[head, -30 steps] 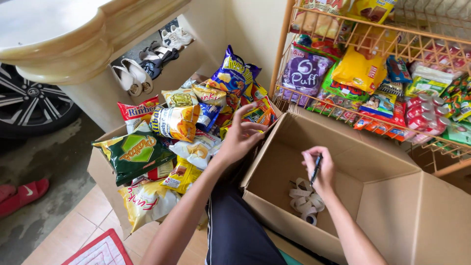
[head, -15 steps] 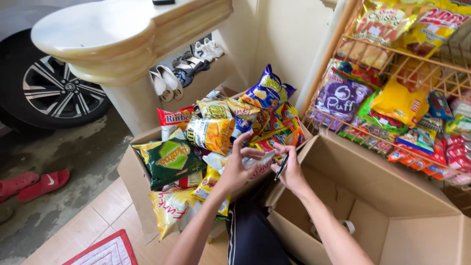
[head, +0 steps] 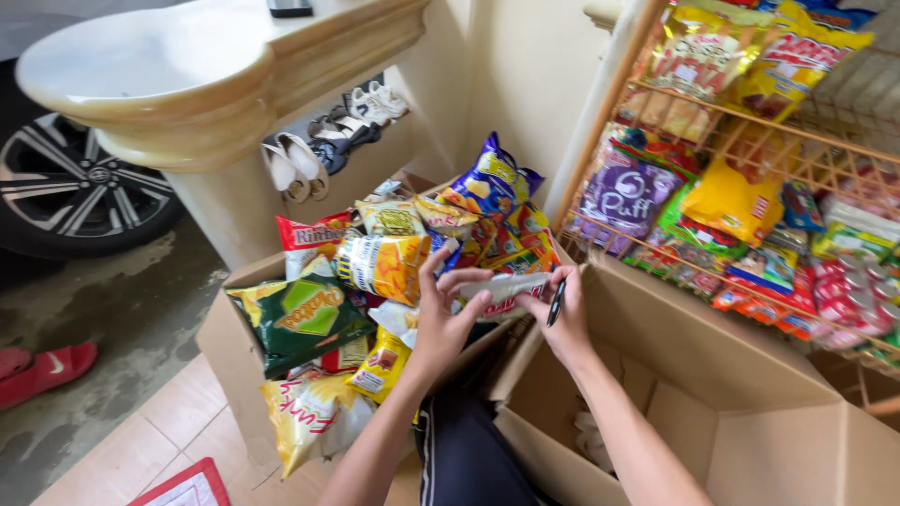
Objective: Labeling snack bags with a marker and stocking them onto a wire shelf.
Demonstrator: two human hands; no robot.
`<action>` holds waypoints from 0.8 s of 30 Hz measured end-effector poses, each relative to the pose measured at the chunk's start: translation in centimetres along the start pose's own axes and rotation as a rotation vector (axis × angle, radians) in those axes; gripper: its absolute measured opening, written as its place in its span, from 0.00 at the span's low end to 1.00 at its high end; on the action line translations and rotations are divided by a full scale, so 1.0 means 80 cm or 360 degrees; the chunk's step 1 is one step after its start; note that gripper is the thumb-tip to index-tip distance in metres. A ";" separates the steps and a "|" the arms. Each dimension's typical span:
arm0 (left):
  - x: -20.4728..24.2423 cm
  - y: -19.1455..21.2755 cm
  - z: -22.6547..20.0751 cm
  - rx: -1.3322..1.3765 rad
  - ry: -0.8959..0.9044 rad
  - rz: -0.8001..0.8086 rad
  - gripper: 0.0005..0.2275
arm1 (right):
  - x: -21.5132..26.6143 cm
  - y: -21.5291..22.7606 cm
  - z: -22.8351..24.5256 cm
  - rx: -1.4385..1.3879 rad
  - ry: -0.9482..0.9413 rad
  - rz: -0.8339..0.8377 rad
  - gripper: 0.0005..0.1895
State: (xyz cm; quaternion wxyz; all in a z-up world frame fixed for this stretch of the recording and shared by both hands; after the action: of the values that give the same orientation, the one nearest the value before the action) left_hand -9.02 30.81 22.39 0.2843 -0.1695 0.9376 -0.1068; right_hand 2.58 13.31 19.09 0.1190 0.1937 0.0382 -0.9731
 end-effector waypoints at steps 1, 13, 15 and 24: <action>-0.004 -0.010 0.003 0.0012 0.0012 0.0016 0.34 | -0.001 0.011 0.009 0.0011 -0.0005 -0.0020 0.27; 0.061 -0.231 0.111 -0.0016 0.0228 0.0166 0.08 | 0.100 0.302 -0.026 -0.0130 0.0023 -0.0819 0.25; 0.088 -0.273 0.141 -0.0263 0.0291 0.0254 0.08 | 0.129 0.354 -0.070 -0.0307 -0.0072 -0.0982 0.24; 0.189 -0.361 0.200 -0.0599 0.0357 0.0444 0.11 | 0.246 0.417 -0.124 -0.0419 -0.0391 -0.1423 0.22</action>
State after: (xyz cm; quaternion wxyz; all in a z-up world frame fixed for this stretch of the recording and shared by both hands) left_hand -4.28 -3.12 10.38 0.1539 -0.0754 0.9809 0.0915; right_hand -3.22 -22.09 1.36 -0.2840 0.0253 0.2262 -0.9314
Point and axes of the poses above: each hand's wrist, its own x-axis away from the middle knuckle, its own y-axis out of the back of the hand, z = x × y, the point moved 5 cm from there along -x, towards the middle knuckle, and after that the axes turned 5 degrees about -z, right-handed, at the moved point
